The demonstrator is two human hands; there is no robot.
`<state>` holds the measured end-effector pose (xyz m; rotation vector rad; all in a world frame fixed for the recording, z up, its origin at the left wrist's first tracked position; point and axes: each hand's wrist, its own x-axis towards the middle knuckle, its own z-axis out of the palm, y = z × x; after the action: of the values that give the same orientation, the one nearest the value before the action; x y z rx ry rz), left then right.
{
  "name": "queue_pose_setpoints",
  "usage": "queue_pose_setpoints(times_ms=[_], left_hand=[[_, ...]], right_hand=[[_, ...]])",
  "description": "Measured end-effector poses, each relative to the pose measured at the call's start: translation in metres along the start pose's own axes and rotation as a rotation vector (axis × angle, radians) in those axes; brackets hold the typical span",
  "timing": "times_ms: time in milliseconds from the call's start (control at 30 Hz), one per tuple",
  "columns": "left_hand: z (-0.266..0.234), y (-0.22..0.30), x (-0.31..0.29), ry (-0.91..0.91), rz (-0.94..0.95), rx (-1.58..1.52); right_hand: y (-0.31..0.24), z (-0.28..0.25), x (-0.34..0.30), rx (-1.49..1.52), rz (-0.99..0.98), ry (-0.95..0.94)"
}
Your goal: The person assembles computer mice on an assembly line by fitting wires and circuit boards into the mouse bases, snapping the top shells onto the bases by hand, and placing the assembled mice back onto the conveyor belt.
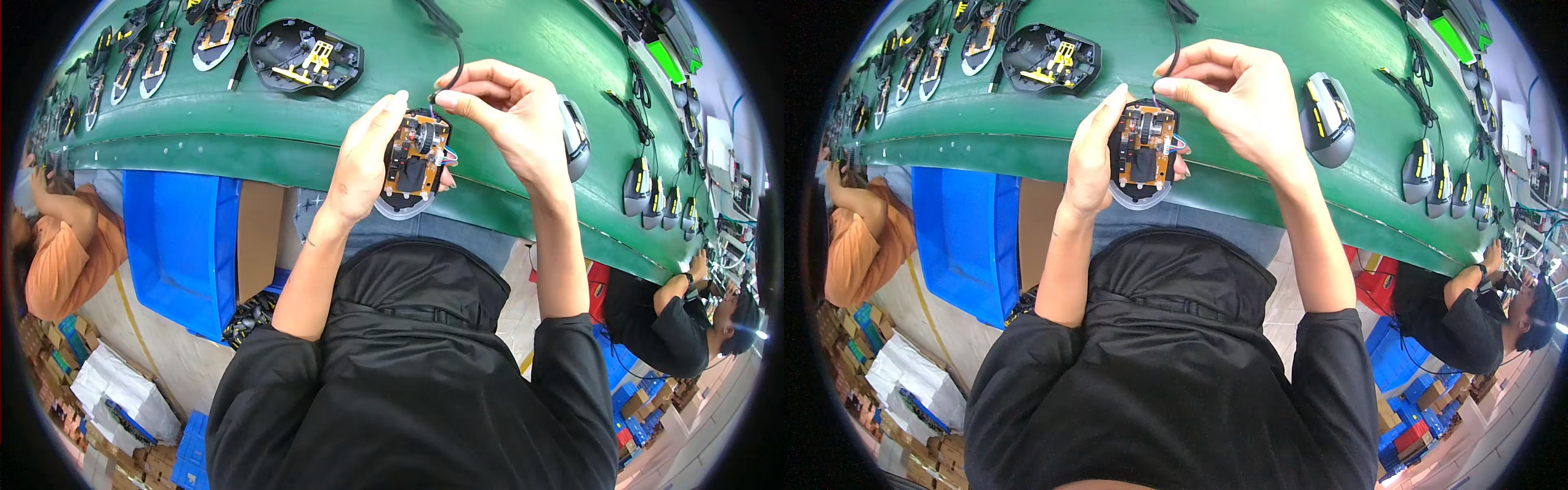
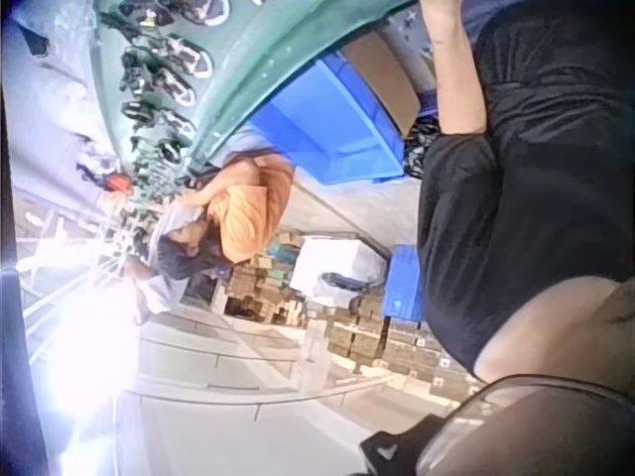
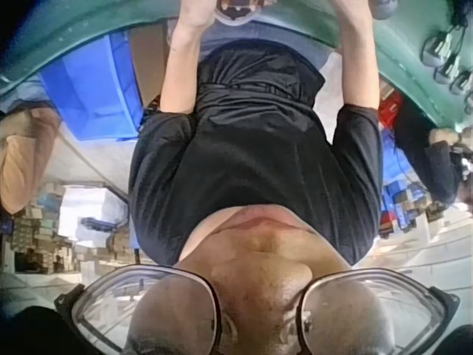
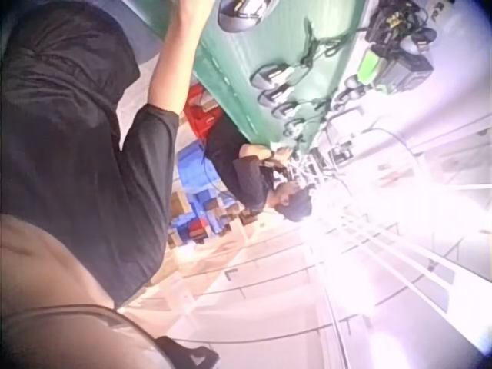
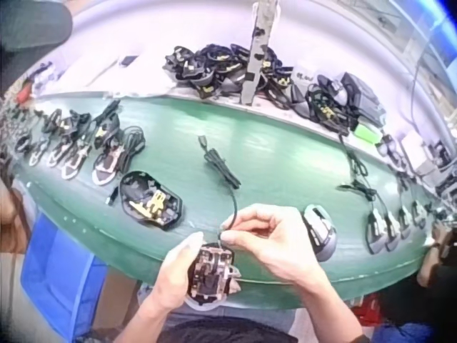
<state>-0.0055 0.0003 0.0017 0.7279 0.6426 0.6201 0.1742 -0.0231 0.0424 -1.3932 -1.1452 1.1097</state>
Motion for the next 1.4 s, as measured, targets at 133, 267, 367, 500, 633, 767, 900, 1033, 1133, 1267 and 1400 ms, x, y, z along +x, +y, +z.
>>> queue_pose_setpoints(times_ms=[133, 267, 367, 500, 633, 767, 900, 1033, 1133, 1267, 1400], left_hand=[[-0.002, 0.000, 0.001, -0.002, 0.013, 0.037], [-0.004, -0.001, -0.001, 0.009, 0.019, 0.030], [-0.003, 0.000, -0.003, 0.004, 0.009, 0.010], [0.001, 0.000, -0.005, 0.014, 0.029, 0.087], [-0.001, 0.003, -0.005, 0.005, 0.088, 0.161], [-0.006, 0.006, -0.007, -0.035, 0.062, 0.323], [-0.006, 0.003, -0.004, -0.003, 0.072, 0.189], [-0.011, -0.002, -0.002, 0.042, 0.120, 0.035], [-0.011, -0.001, -0.004, 0.021, 0.185, 0.034], [-0.004, 0.004, -0.003, 0.082, 0.290, 0.159], [-0.008, 0.002, -0.006, 0.098, 0.357, 0.196]], right_hand=[[-0.001, -0.001, 0.002, -0.066, 0.037, -0.061], [0.001, -0.004, 0.006, -0.143, 0.062, -0.148], [-0.004, -0.007, 0.010, -0.201, 0.087, -0.190], [-0.010, -0.012, 0.021, -0.299, 0.164, -0.328], [-0.012, -0.007, 0.031, -0.425, 0.180, -0.356], [-0.008, -0.002, 0.032, -0.461, 0.105, -0.395], [-0.001, 0.006, 0.023, -0.410, 0.074, -0.227], [-0.007, 0.020, -0.002, -0.207, -0.017, 0.218], [-0.016, 0.025, -0.037, -0.065, 0.233, 0.283], [0.003, 0.038, -0.047, 0.137, 0.333, 0.285], [0.005, 0.039, -0.045, 0.371, 0.257, 0.299]])
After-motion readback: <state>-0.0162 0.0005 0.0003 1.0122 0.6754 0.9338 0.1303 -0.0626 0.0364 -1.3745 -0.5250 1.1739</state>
